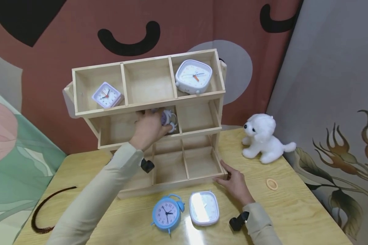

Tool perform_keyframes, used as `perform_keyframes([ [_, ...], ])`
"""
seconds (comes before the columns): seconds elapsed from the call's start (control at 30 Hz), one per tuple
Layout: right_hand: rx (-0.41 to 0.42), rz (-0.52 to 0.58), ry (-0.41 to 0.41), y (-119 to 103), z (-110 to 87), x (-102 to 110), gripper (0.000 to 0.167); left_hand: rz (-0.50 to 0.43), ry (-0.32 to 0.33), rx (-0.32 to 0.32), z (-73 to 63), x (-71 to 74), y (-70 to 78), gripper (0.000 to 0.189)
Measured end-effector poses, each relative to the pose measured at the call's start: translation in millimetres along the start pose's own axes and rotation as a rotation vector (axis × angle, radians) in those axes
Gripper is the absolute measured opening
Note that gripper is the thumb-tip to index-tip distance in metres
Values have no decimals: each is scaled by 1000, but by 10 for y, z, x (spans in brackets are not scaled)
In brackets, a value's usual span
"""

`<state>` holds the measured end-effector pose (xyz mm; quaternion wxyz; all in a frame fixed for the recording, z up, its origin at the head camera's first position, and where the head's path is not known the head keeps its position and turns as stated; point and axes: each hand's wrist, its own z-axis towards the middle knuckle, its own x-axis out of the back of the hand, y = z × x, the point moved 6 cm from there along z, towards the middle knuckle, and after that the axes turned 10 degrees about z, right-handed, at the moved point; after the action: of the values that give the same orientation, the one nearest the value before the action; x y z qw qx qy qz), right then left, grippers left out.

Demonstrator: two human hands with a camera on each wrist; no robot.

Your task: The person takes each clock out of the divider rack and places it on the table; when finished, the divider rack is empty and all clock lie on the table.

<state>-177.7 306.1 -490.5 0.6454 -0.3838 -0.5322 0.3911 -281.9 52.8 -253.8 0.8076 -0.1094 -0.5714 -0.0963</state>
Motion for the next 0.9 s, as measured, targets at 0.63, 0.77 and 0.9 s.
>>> perform_keyframes([
  [0.63, -4, -47, -6, -2, -1, -12, 77, -173, -5, -11, -137, 47, -169, 63],
  [0.77, -9, -41, 1, -7, 4, 13, 77, -169, -6, -30, -238, 79, -138, 64],
  [0.9, -12, -37, -8, 9, 8, 10, 77, -156, 3, -64, -410, 122, -121, 63],
])
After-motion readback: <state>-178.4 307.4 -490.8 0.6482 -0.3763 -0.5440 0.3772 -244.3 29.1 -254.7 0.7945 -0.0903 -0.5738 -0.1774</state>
